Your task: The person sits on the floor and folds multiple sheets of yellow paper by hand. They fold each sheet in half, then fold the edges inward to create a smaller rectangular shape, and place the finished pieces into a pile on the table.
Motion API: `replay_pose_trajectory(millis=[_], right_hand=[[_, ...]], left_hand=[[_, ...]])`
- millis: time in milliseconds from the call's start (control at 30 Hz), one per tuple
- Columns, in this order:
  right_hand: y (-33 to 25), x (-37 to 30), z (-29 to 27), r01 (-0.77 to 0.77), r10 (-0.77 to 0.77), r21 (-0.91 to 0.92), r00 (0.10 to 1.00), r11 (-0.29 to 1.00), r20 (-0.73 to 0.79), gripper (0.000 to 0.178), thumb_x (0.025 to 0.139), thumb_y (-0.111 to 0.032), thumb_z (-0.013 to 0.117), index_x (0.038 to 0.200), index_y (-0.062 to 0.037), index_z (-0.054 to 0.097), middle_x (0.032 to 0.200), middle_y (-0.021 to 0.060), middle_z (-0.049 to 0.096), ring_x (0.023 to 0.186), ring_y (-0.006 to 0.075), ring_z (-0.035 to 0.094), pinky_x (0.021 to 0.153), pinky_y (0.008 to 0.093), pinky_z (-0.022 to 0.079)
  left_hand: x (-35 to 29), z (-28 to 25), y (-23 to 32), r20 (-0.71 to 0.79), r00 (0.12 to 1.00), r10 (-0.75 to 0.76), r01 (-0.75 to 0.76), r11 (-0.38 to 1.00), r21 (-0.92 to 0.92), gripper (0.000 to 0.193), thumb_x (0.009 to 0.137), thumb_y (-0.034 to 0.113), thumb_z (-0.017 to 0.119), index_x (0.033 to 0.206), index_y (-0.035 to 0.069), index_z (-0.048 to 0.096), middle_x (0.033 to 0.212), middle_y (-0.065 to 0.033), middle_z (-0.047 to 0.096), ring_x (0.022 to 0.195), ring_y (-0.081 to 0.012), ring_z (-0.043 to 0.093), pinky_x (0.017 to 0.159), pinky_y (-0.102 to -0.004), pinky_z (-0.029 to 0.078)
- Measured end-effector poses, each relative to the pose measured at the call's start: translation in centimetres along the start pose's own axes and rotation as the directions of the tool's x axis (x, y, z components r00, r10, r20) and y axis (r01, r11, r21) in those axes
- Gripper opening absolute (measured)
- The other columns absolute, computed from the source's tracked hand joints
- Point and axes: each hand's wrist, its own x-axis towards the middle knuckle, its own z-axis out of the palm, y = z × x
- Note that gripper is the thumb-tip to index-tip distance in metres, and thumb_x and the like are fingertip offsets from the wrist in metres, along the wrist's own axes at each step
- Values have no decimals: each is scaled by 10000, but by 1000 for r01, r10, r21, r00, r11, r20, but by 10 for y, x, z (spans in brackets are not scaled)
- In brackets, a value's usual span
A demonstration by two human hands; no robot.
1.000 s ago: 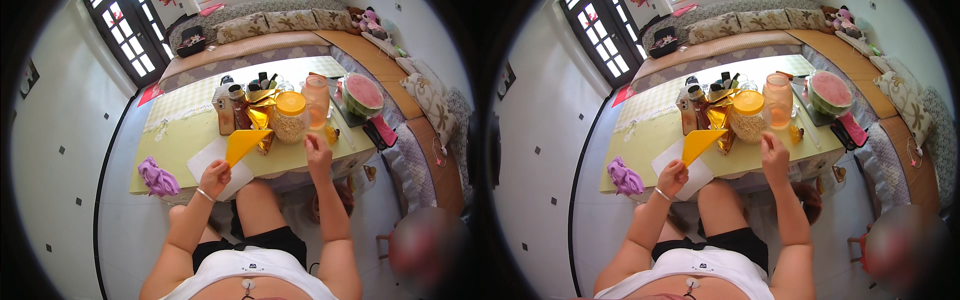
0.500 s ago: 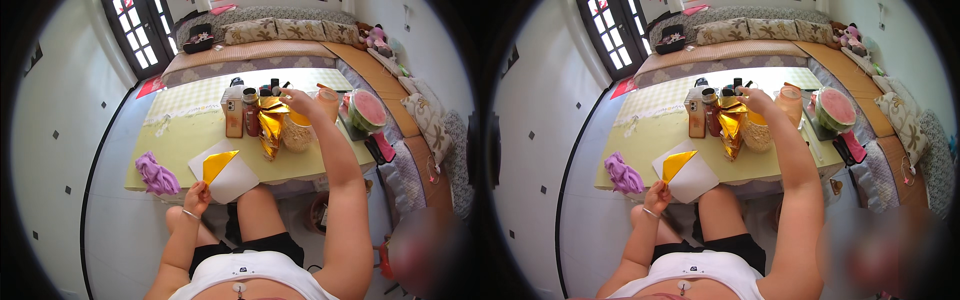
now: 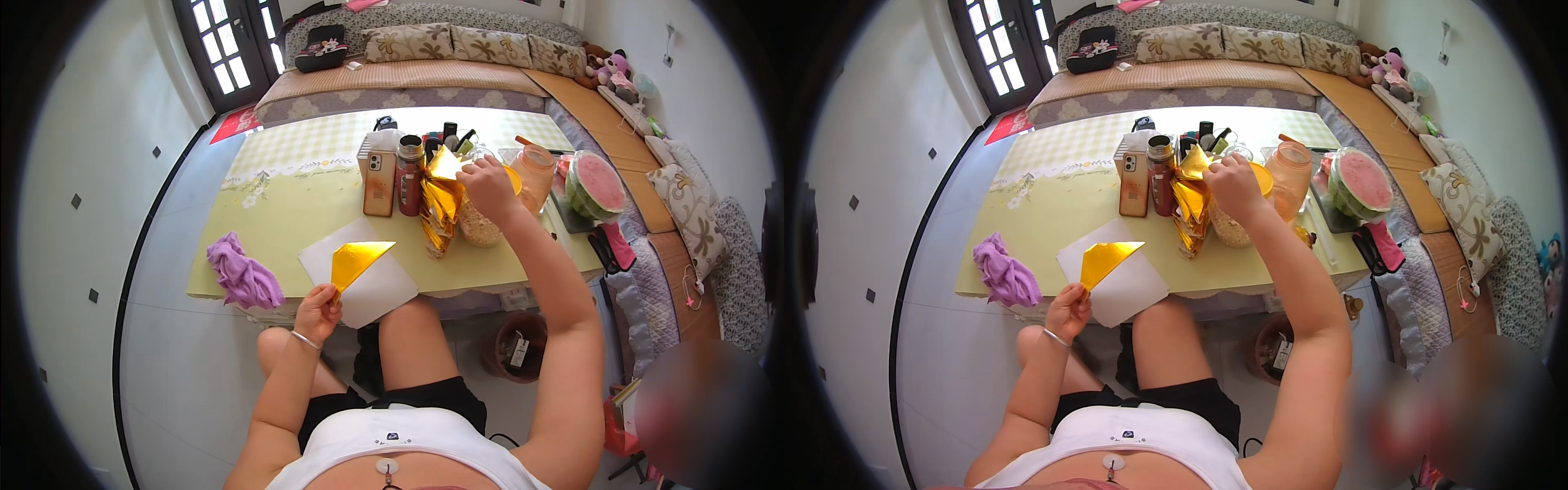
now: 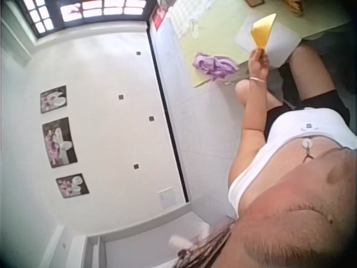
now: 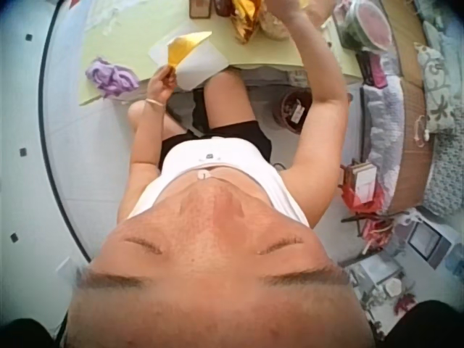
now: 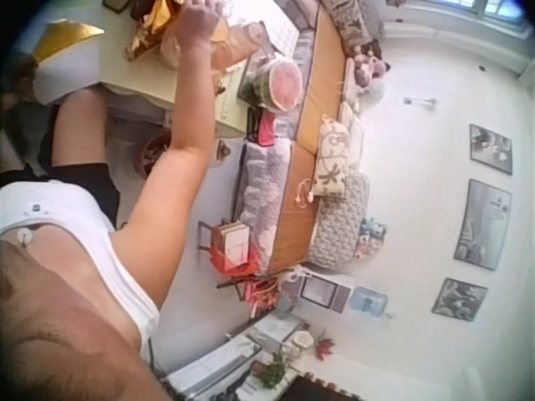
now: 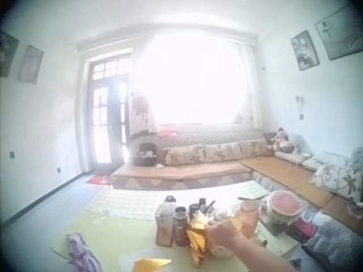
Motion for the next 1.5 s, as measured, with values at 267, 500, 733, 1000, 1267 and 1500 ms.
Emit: replay_pose_trajectory(millis=[267, 500, 733, 1000, 1267, 1500], right_hand=[[-56, -14, -17, -22, -9, -123, 969, 992, -249, 128, 789, -99, 625, 881, -58, 704, 785, 53, 614, 783, 221, 615, 762, 374, 464], [-96, -31, -5, -101, 85, -74, 976, 992, -200, 145, 815, -124, 614, 907, -51, 699, 828, 56, 623, 789, 215, 613, 746, 370, 455], [-99, -37, -7, -165, 163, 2, 971, 986, -175, 269, 841, -148, 603, 1052, -20, 710, 938, 89, 668, 843, 231, 631, 797, 380, 461], [-85, -65, -41, -286, 360, 324, 912, 902, -198, 348, 862, -164, 650, 1185, -38, 675, 1210, 166, 659, 1121, 303, 610, 999, 429, 431], [-30, -84, 3, -670, 835, 602, 549, 435, 7, 767, 926, -242, 660, 1527, 56, 286, 1559, 308, 306, 1468, 417, 292, 1212, 454, 240], [-34, -82, 19, -634, 811, 624, 586, 457, 2, 792, 940, -247, 662, 1515, 115, 256, 1546, 317, 332, 1464, 407, 315, 1204, 422, 259]], left_hand=[[-5, 36, 9, -16, 992, 121, -122, 992, -15, 65, 982, 156, 656, 936, 110, 653, 781, -28, 637, 574, -130, 534, 500, -248, 389], [22, 124, 10, 120, 973, 196, -185, 978, -97, 54, 982, 160, 663, 963, 112, 648, 821, -25, 634, 603, -132, 527, 503, -257, 393], [85, 220, -26, 22, 998, 57, -58, 998, 40, 102, 941, 155, 724, 964, 101, 640, 788, -2, 663, 596, -115, 619, 493, -237, 495], [124, 216, -38, -39, 995, 88, -61, 892, 448, 325, 894, 315, 792, 912, 49, 604, 705, -9, 591, 473, -83, 490, 417, -241, 379], [145, 213, -21, 249, 867, 431, -469, 540, 699, 301, 1033, 210, 552, 1216, -25, 598, 1060, -54, 668, 908, -116, 613, 806, -276, 497], [165, 228, -11, 257, 928, 269, -354, 432, 829, 273, 1042, 243, 545, 1093, -2, 655, 1003, -28, 655, 899, -93, 549, 825, -249, 442]])
